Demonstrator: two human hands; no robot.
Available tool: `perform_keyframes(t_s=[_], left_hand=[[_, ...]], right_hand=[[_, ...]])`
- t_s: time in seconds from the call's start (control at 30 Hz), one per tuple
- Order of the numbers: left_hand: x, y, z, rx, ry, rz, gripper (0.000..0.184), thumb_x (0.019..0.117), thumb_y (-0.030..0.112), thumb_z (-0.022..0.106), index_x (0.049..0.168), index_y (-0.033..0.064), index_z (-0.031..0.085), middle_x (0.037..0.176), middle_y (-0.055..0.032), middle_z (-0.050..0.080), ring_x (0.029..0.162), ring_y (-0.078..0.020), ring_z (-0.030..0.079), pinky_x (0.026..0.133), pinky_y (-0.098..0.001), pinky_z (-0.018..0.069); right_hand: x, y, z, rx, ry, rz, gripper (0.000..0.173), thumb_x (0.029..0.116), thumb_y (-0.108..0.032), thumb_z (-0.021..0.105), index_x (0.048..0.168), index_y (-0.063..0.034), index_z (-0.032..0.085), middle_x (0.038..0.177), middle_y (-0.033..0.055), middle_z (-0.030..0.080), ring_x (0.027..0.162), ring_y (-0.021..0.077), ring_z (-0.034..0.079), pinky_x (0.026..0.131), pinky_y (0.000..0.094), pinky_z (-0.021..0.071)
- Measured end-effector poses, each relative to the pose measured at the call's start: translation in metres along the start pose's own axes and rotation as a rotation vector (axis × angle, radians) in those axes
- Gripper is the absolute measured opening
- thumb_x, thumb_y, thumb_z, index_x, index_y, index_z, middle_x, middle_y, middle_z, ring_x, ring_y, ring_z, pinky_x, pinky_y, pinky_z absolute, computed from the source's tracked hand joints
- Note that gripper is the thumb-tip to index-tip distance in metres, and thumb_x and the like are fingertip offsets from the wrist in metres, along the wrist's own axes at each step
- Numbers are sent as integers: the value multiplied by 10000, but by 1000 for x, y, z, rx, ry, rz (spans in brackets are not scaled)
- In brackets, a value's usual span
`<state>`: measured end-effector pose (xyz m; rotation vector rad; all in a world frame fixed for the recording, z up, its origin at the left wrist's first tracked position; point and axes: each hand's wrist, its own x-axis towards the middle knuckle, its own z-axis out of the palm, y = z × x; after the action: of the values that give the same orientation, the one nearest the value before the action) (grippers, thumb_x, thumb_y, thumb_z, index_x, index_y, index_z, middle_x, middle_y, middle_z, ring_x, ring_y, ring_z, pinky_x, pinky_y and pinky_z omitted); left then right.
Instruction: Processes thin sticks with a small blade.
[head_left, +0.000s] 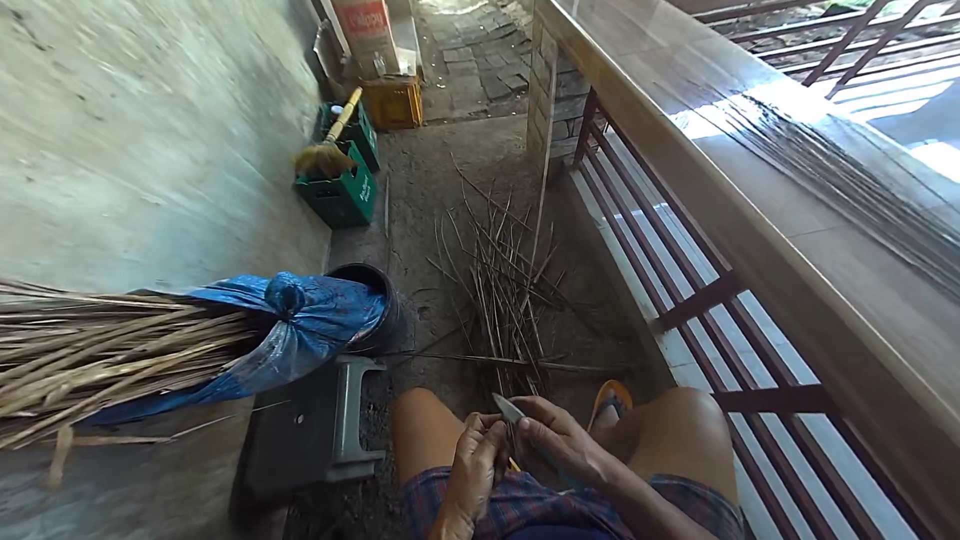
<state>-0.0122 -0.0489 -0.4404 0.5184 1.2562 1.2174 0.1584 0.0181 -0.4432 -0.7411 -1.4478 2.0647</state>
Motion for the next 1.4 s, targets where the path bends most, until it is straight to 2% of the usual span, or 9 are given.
perform_keyframes(t_s=[0.2,0.47,0.77,0.83,1.0,1.1,1.2,1.27,1.4], left_hand=[[-13,5,-5,-128,-44,-74,126,1043,68,471,984,66,583,585,4,543,417,-5,441,395,-135,371],[-21,6,-14,-149,-126,-135,132,1026,87,499,1016,73,630,597,4,563,412,4,438,386,-129,360],[-29,7,-12,-134,-81,-129,124,1013,57,497,991,87,615,556,40,503,403,11,411,382,-128,346],[-28,10,-14,-141,-101,-166,129,1020,64,485,1011,77,613,548,45,481,395,13,397,373,-129,338],[-39,7,-27,-117,-172,-250,154,1032,64,474,1049,70,626,537,63,461,392,18,389,376,-124,337],[-40,6,-28,-124,-136,-247,141,1028,62,477,1040,71,617,540,63,460,393,20,394,374,-120,343],[-34,14,-22,-134,-145,-209,148,1024,74,490,1024,91,637,570,48,516,398,23,405,375,-122,349],[-33,16,-21,-146,-178,-194,137,1022,88,518,1033,101,654,610,28,562,409,20,413,379,-124,354],[-33,18,-24,-154,-185,-204,138,1013,90,521,1003,114,656,541,54,492,392,18,406,373,-127,348]], right_hand=[[2,-2,7,111,-118,137,441,1056,-221,521,1439,-56,377,822,21,654,517,57,534,466,211,447],[3,3,5,200,-185,140,344,1050,-176,539,1373,-60,526,814,33,681,508,53,550,448,198,454],[3,0,-4,233,-192,170,309,1028,-151,584,1320,-51,584,819,41,692,503,55,559,442,197,461],[4,-4,-6,200,-129,160,321,1023,-160,597,1319,-35,590,827,35,692,508,54,554,450,201,464],[10,-33,-35,213,248,131,331,1023,-130,538,1332,-14,555,785,19,644,499,49,522,438,194,447],[6,-34,-28,135,21,163,435,1009,-185,552,1417,-41,503,812,6,659,534,51,542,466,208,459],[1,-15,3,181,-187,178,355,1025,-172,553,1354,-41,533,804,14,666,521,46,543,456,203,447],[2,-7,9,246,-223,154,265,1037,-154,559,1278,-45,576,807,22,687,506,38,545,442,188,445],[6,-6,4,250,-219,126,270,1032,-160,584,1269,-33,616,818,32,698,506,44,561,444,193,468]])
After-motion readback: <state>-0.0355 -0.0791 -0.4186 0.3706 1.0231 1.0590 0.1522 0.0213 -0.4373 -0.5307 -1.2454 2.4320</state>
